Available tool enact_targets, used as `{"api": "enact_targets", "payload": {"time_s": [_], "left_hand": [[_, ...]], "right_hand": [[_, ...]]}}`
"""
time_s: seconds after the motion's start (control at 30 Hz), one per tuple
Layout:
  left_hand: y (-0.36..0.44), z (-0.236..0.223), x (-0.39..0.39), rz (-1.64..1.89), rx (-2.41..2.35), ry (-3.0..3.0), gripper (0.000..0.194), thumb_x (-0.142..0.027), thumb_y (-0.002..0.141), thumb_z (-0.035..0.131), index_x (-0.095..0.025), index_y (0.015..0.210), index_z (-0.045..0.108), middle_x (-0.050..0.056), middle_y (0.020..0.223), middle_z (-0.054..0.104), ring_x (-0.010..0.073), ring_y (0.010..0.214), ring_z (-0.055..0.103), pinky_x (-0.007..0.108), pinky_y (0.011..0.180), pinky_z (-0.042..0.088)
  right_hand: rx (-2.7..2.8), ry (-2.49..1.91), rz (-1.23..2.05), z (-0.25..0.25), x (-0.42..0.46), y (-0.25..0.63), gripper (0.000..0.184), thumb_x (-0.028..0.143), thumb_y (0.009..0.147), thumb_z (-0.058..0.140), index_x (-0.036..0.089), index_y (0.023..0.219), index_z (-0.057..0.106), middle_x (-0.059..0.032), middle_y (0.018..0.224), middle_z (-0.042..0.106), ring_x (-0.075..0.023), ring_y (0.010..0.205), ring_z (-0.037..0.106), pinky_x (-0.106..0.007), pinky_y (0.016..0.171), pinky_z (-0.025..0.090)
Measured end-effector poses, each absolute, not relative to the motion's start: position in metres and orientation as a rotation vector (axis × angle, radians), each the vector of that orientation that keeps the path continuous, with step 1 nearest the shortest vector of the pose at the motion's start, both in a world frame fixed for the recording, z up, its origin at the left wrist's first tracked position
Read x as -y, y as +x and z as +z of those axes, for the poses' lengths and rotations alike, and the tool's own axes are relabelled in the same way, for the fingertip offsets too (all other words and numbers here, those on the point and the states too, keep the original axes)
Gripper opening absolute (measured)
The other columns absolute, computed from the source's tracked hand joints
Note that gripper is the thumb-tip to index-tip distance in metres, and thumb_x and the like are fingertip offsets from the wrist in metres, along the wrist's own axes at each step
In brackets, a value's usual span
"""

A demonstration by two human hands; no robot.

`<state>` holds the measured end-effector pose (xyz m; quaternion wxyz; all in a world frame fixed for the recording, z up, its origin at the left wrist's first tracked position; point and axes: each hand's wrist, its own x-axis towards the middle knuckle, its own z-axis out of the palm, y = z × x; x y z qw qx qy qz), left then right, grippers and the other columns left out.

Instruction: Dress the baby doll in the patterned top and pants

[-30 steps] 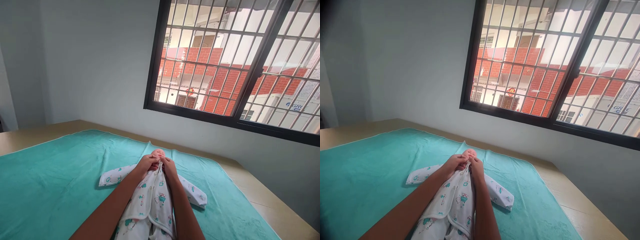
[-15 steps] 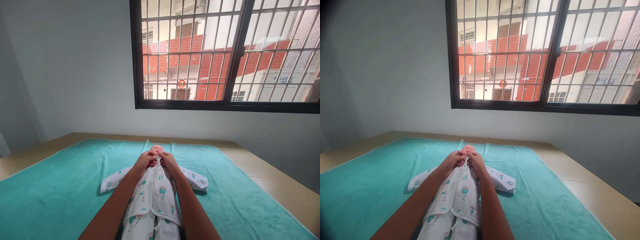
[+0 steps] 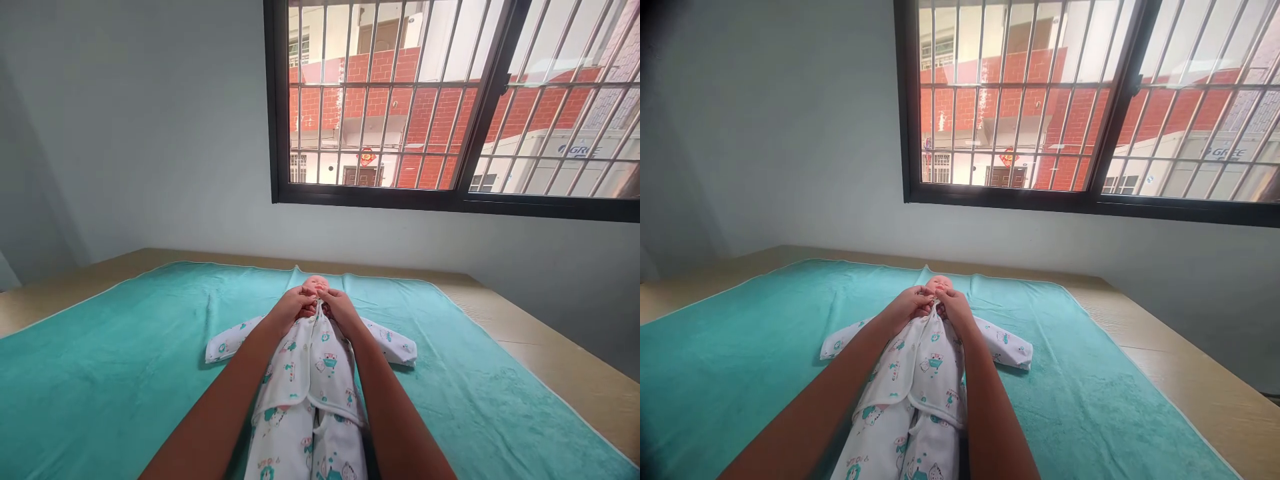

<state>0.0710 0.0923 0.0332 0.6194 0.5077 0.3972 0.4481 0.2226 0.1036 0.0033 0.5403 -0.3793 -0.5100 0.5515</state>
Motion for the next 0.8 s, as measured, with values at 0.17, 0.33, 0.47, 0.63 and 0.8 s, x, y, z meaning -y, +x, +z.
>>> {"api": "enact_targets", "payload": {"time_s": [0.17,0.33,0.47,0.63,0.8], "left_hand": [[0.074,0.036,-0.091,1.001,-0.947,1.259,0.013,-0.015,0.079,0.065,-0.014,0.089,0.057,0.000,0.066,0.059,0.0075,0.054,0.057,0.017,0.051,0.046],[0.077,0.032,-0.094,1.013,-0.947,1.351,0.014,-0.020,0.080,0.063,-0.015,0.091,0.057,-0.003,0.061,0.057,0.0066,0.049,0.052,0.016,0.045,0.040],[0.078,0.029,-0.095,1.025,-0.952,1.407,0.014,-0.021,0.081,0.059,-0.015,0.093,0.056,-0.003,0.059,0.056,0.0068,0.047,0.050,0.016,0.044,0.037],[0.077,0.029,-0.095,1.000,-0.947,1.451,0.021,-0.023,0.080,0.061,-0.014,0.099,0.058,-0.004,0.057,0.054,0.0060,0.046,0.046,0.016,0.043,0.033],[0.079,0.031,-0.093,0.980,-0.997,1.478,0.027,-0.025,0.077,0.063,-0.013,0.100,0.061,-0.005,0.057,0.053,0.0057,0.044,0.042,0.017,0.043,0.031]], "right_hand": [[1.204,-0.869,1.327,0.001,-0.104,0.224,0.034,0.047,0.071,0.071,0.014,0.078,0.067,0.0030,0.055,0.057,-0.0069,0.046,0.044,-0.021,0.045,0.032],[1.170,-0.838,1.381,-0.003,-0.108,0.226,0.032,0.045,0.073,0.070,0.014,0.075,0.064,0.0011,0.058,0.059,-0.0079,0.048,0.048,-0.020,0.046,0.035],[1.164,-0.779,1.457,-0.005,-0.109,0.231,0.030,0.042,0.073,0.073,0.013,0.076,0.064,-0.0011,0.062,0.062,-0.0083,0.051,0.051,-0.020,0.049,0.040],[1.153,-0.724,1.510,-0.006,-0.106,0.236,0.028,0.036,0.071,0.077,0.014,0.082,0.064,-0.0013,0.068,0.064,-0.0071,0.055,0.053,-0.019,0.054,0.044],[1.152,-0.737,1.496,-0.005,-0.097,0.241,0.026,0.026,0.065,0.080,0.015,0.082,0.063,-0.0014,0.073,0.065,-0.0087,0.061,0.057,-0.021,0.061,0.047]]}}
